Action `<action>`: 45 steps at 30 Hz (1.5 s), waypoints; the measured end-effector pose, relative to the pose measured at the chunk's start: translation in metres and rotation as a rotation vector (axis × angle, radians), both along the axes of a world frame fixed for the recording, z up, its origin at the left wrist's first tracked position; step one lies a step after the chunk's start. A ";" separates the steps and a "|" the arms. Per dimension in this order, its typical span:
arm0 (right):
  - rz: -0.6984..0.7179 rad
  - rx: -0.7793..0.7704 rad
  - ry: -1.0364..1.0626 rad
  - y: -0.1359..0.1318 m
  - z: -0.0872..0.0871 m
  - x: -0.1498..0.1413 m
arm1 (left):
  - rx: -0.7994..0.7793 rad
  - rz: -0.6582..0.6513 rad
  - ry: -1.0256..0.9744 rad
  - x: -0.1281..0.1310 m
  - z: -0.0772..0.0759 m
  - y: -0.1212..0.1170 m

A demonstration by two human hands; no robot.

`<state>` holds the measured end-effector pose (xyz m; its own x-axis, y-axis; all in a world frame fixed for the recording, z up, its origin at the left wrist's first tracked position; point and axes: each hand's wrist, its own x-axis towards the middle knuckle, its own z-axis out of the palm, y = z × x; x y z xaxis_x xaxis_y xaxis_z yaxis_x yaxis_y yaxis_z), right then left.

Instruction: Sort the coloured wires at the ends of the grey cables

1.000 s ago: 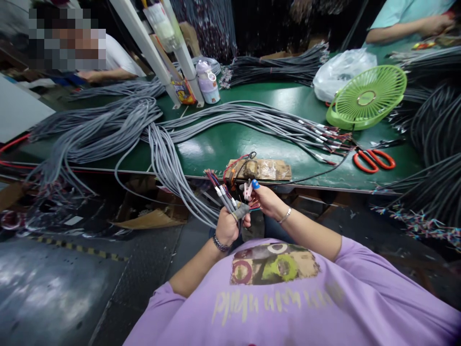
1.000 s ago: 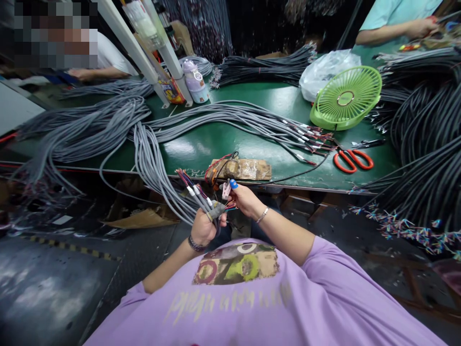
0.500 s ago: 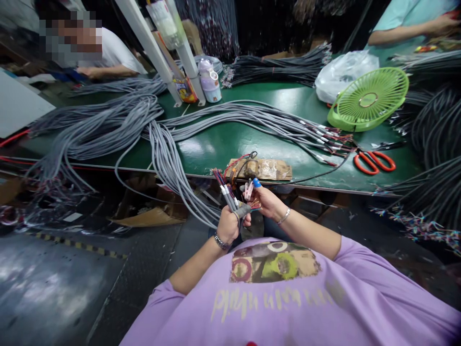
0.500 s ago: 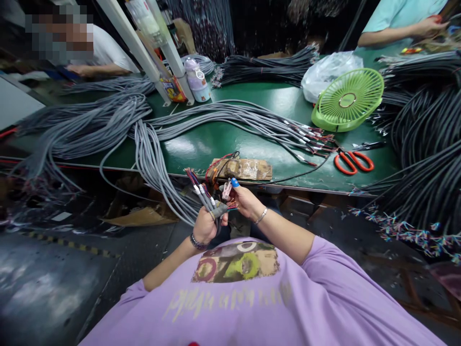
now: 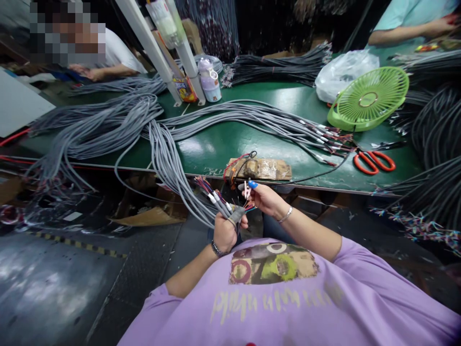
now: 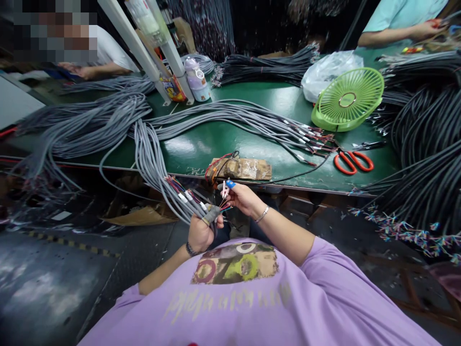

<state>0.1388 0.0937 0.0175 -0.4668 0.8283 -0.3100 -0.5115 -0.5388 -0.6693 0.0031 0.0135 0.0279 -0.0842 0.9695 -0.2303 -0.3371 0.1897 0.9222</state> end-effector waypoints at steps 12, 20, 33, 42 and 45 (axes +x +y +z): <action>-0.087 -0.121 0.118 0.006 -0.007 -0.013 | -0.020 0.064 0.022 0.011 -0.003 0.013; -0.161 -0.175 0.114 0.003 -0.001 -0.020 | -0.031 0.032 0.023 0.013 -0.006 0.011; -0.053 0.247 -0.261 -0.050 -0.014 0.008 | -0.003 -0.039 0.113 0.002 -0.019 -0.003; 0.024 0.349 -0.400 -0.045 -0.001 0.006 | -0.107 -0.246 0.089 -0.006 -0.012 -0.005; -0.033 0.336 -0.400 -0.046 -0.002 0.005 | -0.076 -0.149 0.059 -0.003 -0.010 -0.004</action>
